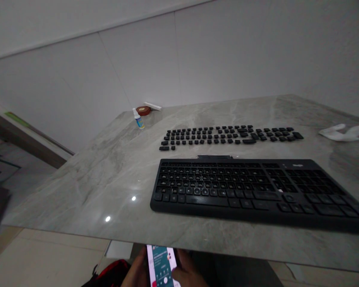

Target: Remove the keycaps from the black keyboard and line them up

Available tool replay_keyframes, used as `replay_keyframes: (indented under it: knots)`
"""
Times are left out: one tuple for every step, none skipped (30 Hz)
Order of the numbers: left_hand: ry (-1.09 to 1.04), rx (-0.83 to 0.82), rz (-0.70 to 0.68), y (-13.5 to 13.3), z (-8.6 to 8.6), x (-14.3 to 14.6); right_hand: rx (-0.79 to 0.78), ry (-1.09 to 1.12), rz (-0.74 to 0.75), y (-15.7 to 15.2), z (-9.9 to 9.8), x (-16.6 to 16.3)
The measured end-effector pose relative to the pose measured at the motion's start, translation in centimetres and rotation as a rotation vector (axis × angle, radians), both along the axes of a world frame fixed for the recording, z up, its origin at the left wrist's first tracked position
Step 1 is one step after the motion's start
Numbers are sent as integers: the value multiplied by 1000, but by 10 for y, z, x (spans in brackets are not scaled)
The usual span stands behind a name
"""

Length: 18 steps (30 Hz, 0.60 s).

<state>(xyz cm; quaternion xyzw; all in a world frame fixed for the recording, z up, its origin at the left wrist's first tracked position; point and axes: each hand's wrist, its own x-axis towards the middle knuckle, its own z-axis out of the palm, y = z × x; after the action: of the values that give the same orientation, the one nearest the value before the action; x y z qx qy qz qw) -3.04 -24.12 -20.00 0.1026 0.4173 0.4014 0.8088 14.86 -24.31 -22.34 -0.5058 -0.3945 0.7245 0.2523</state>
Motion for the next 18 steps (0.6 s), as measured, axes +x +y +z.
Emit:
replay_keyframes:
  knots:
    - [-6,4,1,0,0,0,-6,6,-2,0,-1,1]
    - [-6,0,3,0,-1,0,-3,6,1,-1,-2,1]
    - [-3,-2,4,0,-1,1,9,0,6,-2,-3,1]
    - [-2,1,6,0,-1,1,24,-11,12,-2,-3,1]
    - [-5,6,6,1,0,2,35,-26,20,-3,-3,1]
    - [-13,10,3,1,0,3,37,-43,27,-3,-3,0]
    - [-21,14,-3,1,1,3,30,-61,35,-3,-3,-2]
    - [-26,13,-14,2,1,4,23,-81,41,-3,-3,-3]
    - [-28,6,-28,2,2,4,19,-100,45,-3,-2,-4]
    - [-29,2,-42,2,3,4,18,-113,46,-3,-2,-5]
    - [-30,4,-55,2,3,4,22,-110,44,-4,-1,-5]
    - [-31,14,-65,3,4,4,28,-87,40,-4,0,-5]
    - [-36,29,-69,2,4,5,34,-47,37,-5,1,-4]
    - [-45,41,-68,2,5,6,36,4,34,-5,2,-3]
    - [-58,46,-61,1,6,8,35,57,30,-6,3,-2]
    - [-70,35,-51,0,7,9,31,103,24,-6,5,0]
    - [-75,13,-41,-2,8,10,25,141,17,-6,8,1]
    - [-74,-14,-32,-5,10,11,25,170,11,-6,10,3]
